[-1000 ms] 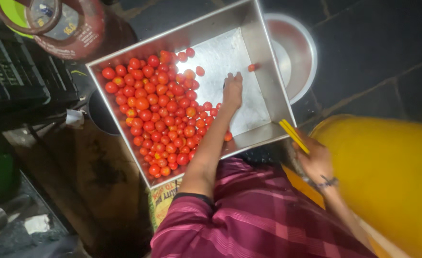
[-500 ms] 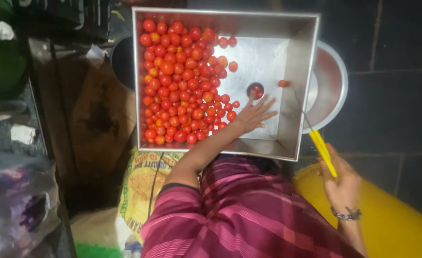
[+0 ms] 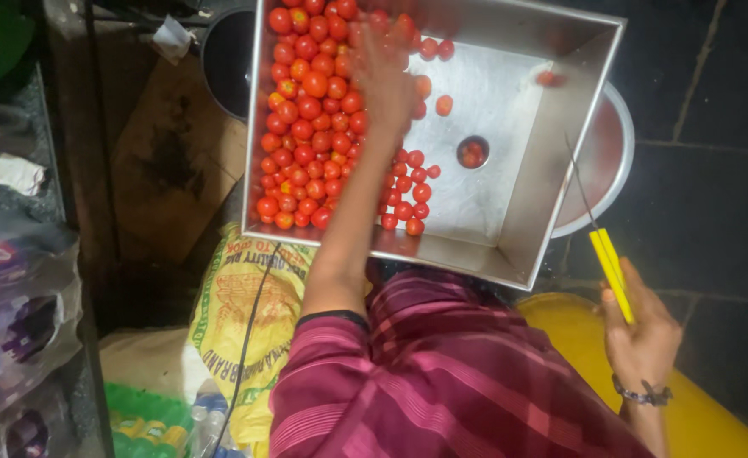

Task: The person sits on the floor sorting tomatoes in a large metal tray, moving good tomatoes aside and cutting out spoiled ones with a yellow-handled knife. They pour a tray of coconut pieces into the tomatoes, then add water from a blue plastic mug and continue cutting and sorting.

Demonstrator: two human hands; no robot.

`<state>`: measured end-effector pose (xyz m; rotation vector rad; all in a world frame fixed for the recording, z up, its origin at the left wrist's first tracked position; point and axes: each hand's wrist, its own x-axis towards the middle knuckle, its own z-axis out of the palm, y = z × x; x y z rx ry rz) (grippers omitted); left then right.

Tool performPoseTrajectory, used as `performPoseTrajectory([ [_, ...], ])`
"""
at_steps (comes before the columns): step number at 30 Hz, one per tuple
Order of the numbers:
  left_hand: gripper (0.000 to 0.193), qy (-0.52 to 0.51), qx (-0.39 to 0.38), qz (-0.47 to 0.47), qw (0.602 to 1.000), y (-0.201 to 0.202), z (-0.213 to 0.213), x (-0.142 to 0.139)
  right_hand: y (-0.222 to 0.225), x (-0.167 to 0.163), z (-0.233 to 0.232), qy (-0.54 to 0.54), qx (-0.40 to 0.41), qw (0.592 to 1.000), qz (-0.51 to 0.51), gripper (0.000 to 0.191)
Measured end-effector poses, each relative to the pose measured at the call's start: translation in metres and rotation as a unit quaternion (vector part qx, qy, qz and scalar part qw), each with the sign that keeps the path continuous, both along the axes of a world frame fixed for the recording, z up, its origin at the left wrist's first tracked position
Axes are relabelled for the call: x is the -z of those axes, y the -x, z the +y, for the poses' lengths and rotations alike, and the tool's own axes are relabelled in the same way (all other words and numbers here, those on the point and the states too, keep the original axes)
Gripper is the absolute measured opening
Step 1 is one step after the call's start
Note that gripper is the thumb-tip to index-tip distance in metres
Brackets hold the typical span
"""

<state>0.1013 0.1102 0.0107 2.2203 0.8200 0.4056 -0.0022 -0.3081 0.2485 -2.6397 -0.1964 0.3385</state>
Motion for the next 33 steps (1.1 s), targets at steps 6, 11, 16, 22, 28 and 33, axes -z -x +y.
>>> performPoseTrajectory([
  [6,0.082,-0.160,0.120,0.177,0.964,0.037,0.021,0.002,-0.002,0.002,0.011,-0.023,0.007,1.000,0.004,0.046],
  [11,0.087,-0.084,0.218,0.187,0.954,0.048,-0.052,0.019,0.009,-0.003,0.029,-0.030,0.002,1.000,-0.004,0.045],
  [16,0.064,-0.128,0.263,0.139,0.946,0.057,-0.107,0.037,0.026,-0.013,0.026,-0.058,0.060,0.996,-0.009,0.044],
  [22,0.053,-0.146,0.342,0.087,0.924,0.052,-0.110,0.044,0.053,-0.012,0.011,-0.044,0.119,0.991,-0.034,0.046],
  [28,0.062,0.010,0.436,-0.020,0.900,0.045,-0.088,0.036,0.071,-0.003,0.005,-0.061,0.157,0.986,0.002,0.046],
  [33,0.044,-0.026,0.337,-0.060,0.939,0.055,-0.082,0.025,0.049,0.005,0.019,0.006,0.030,0.999,-0.038,0.044],
])
